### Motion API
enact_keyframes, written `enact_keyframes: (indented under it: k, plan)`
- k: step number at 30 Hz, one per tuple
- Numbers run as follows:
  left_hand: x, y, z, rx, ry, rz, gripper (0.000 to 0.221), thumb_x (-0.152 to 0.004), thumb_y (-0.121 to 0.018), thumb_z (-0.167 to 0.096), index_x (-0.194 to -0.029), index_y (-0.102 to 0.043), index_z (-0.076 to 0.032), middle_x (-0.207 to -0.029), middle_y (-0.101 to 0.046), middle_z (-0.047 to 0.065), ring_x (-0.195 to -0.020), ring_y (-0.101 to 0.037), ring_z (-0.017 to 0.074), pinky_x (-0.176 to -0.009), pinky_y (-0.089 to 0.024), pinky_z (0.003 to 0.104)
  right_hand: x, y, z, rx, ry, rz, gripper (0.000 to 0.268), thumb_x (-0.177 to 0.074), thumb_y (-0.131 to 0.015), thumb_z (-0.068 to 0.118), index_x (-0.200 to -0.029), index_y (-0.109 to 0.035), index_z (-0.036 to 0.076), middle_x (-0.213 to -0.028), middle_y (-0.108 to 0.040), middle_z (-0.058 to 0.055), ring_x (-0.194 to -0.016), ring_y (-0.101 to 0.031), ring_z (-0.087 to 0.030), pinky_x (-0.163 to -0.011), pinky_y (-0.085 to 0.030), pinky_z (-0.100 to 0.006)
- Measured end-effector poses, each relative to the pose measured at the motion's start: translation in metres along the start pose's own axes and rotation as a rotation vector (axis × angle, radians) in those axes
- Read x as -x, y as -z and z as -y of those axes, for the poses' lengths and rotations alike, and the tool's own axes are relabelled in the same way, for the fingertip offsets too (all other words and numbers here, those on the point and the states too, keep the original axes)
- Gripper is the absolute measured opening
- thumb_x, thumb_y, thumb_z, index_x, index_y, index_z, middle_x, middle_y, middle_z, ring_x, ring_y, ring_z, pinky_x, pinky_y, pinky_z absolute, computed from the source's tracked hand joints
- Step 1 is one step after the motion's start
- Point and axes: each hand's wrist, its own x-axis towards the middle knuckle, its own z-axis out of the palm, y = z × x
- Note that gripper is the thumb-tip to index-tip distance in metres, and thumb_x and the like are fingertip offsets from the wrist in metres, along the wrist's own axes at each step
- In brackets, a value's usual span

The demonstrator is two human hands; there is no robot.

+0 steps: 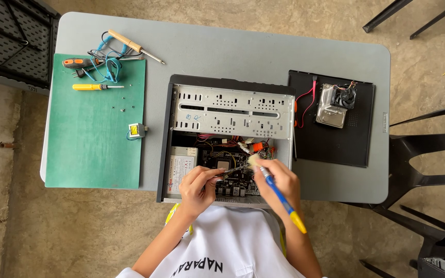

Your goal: Removing a RAM module from a computer motherboard, cleaning it with a brush, and then removing the power supply unit from the case.

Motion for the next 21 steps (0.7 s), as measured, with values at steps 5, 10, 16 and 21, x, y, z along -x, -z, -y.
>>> enact_keyframes:
  k: [5, 10, 16, 21]
  plan:
    - [0.001, 0.003, 0.001, 0.004, 0.016, 0.008, 0.012, -0.088, -0.062, -0.002, -0.089, -0.074, -0.004, -0.067, -0.065, 0.003, -0.054, -0.062, 0.0199, -0.053, -0.052, 0.027, 0.003, 0.009, 0.014, -0.073, -0.025, -0.102, 0.015, -0.084, -0.069, 0.011, -0.097, -0.074, 0.003, -0.07, -0.069, -0.013, -0.059, -0.063, -0.017, -0.053, -0.05, -0.029]
    - [-0.008, 0.0, -0.014, -0.097, 0.014, 0.122, 0.014, -0.094, -0.054, -0.006, -0.096, -0.068, -0.004, -0.075, -0.066, 0.001, -0.061, -0.057, 0.0148, -0.056, -0.046, 0.026, 0.011, -0.001, 0.026, -0.215, 0.103, 0.065, 0.021, -0.089, -0.063, 0.018, -0.1, -0.066, 0.002, -0.085, -0.069, -0.009, -0.064, -0.057, -0.012, -0.055, -0.046, -0.022]
    - [-0.011, 0.001, -0.017, 0.028, 0.097, -0.027, 0.009, -0.083, -0.068, -0.001, -0.088, -0.075, -0.003, -0.057, -0.058, 0.004, -0.043, -0.05, 0.015, -0.045, -0.046, 0.024, 0.003, 0.002, 0.004, 0.045, -0.114, -0.13, 0.008, -0.08, -0.066, 0.001, -0.085, -0.073, 0.002, -0.067, -0.067, -0.017, -0.056, -0.064, -0.027, -0.051, -0.049, -0.034]
    - [-0.005, 0.002, -0.013, 0.014, 0.148, -0.022, 0.009, -0.084, -0.067, -0.002, -0.087, -0.075, -0.002, -0.051, -0.055, 0.004, -0.04, -0.048, 0.0142, -0.042, -0.043, 0.024, 0.007, 0.013, 0.02, 0.038, -0.107, -0.243, 0.012, -0.084, -0.066, 0.006, -0.093, -0.073, 0.003, -0.072, -0.069, -0.016, -0.061, -0.065, -0.023, -0.055, -0.05, -0.033]
